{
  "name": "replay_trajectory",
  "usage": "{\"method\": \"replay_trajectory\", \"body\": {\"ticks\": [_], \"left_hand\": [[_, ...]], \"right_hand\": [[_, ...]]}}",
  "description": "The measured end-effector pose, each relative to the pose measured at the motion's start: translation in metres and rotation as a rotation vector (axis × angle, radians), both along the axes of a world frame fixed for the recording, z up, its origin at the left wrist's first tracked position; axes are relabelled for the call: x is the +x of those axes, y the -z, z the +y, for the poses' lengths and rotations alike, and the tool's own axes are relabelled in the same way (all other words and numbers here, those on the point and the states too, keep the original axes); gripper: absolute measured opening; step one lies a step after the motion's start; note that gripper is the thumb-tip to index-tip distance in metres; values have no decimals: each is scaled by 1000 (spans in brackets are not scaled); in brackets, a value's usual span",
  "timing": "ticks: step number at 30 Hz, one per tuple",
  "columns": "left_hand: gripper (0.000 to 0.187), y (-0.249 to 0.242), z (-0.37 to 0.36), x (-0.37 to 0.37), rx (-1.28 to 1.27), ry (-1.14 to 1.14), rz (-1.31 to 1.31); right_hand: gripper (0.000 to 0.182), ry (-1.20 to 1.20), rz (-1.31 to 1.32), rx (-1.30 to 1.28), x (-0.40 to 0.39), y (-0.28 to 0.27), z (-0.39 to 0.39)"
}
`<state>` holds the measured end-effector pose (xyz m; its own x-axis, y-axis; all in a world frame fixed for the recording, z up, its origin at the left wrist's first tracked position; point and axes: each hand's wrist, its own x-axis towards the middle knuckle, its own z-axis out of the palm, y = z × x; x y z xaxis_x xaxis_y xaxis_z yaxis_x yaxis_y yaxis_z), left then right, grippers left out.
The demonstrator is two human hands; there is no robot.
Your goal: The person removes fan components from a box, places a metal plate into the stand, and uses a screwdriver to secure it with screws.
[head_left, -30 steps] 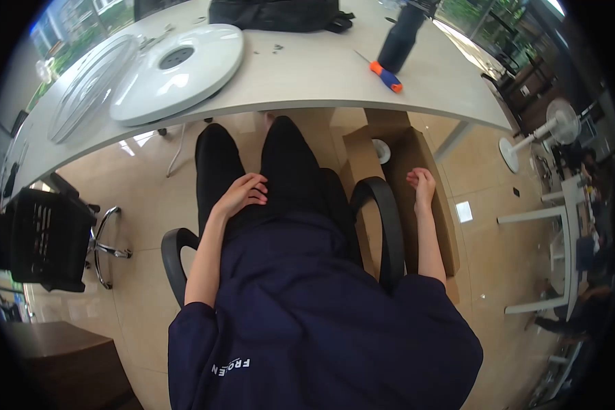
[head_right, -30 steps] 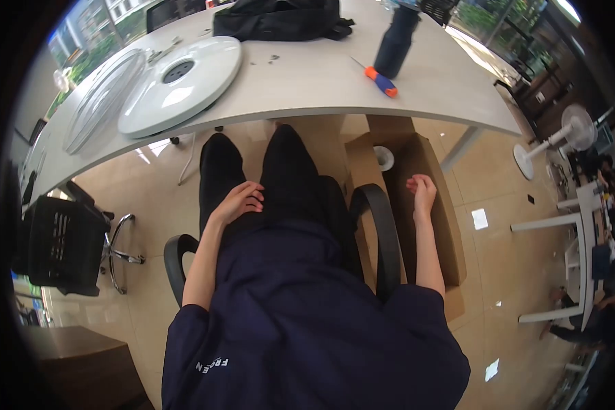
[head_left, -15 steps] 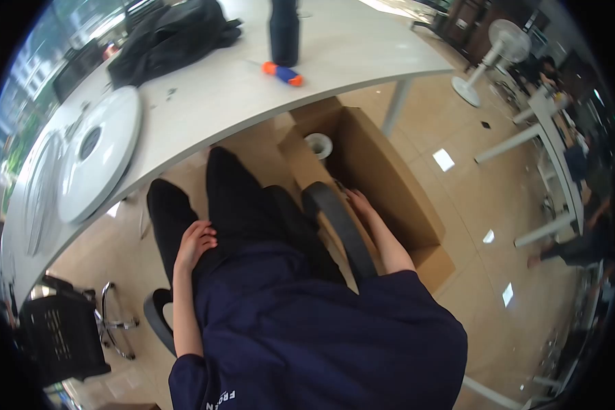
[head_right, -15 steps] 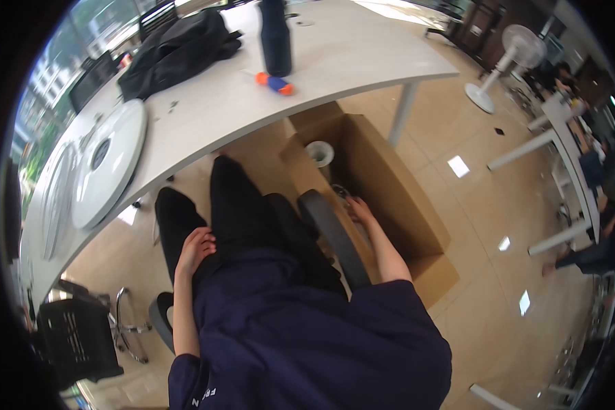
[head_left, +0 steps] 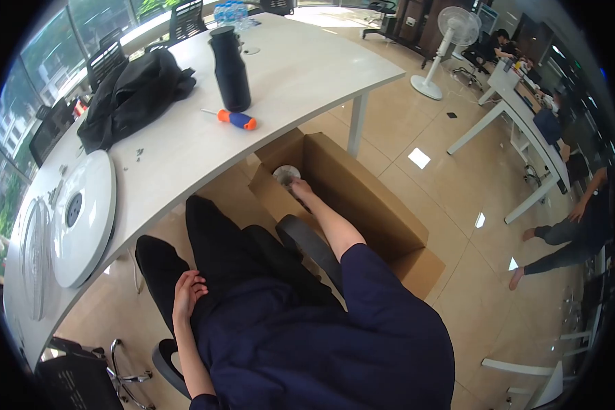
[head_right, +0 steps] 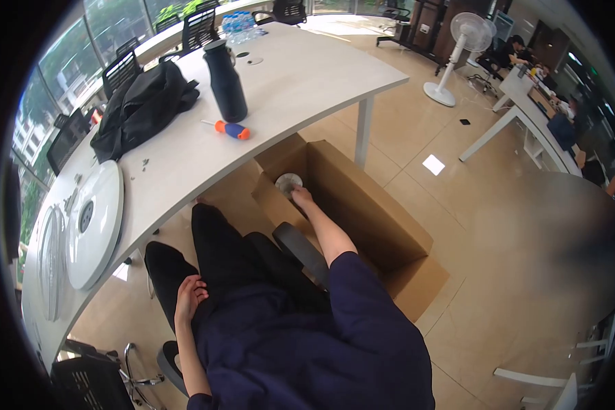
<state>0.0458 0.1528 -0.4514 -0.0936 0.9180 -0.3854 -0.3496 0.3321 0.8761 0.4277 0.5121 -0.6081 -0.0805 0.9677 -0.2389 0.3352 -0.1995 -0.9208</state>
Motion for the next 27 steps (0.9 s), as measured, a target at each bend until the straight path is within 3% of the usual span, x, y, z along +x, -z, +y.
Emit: {"method": "replay_trajectory", "body": {"ticks": [2, 4, 6, 8, 12, 15, 18, 20, 23, 26, 27], "left_hand": [[21, 1, -1, 0, 9, 23, 4], [21, -3, 1, 1, 12, 40, 16], [25, -11, 5, 4, 21, 74, 28], [27, -17, 1, -2, -117, 113, -249], [30, -16, 9, -8, -212, 18, -393], [25, -8, 2, -1, -75, 30, -21], [22, -7, 0, 2, -18, 39, -19], [28, -7, -1, -5, 23, 79, -31], [44, -24, -4, -10, -24, 277, -470], [43, -46, -3, 2, -14, 348, -457], [39, -29, -2, 2, 14, 314, -333]], "right_hand": [[48, 181, 126, -73, 5, 14, 6], [45, 278, 49, -2, 9, -24, -15], [42, 447, 164, -96, 13, -56, -32], [38, 528, 284, -13, 16, -52, -30], [35, 457, 371, 99, 25, -81, -27], [30, 437, 282, 250, 33, -128, -45], [22, 424, 256, 408, 48, -172, -61], [17, 396, 304, 449, 59, -216, -85], [14, 276, 370, 670, 74, -267, -117], [15, 242, 299, 745, 80, -323, -162], [16, 233, 309, 809, 79, -334, -173]]}}
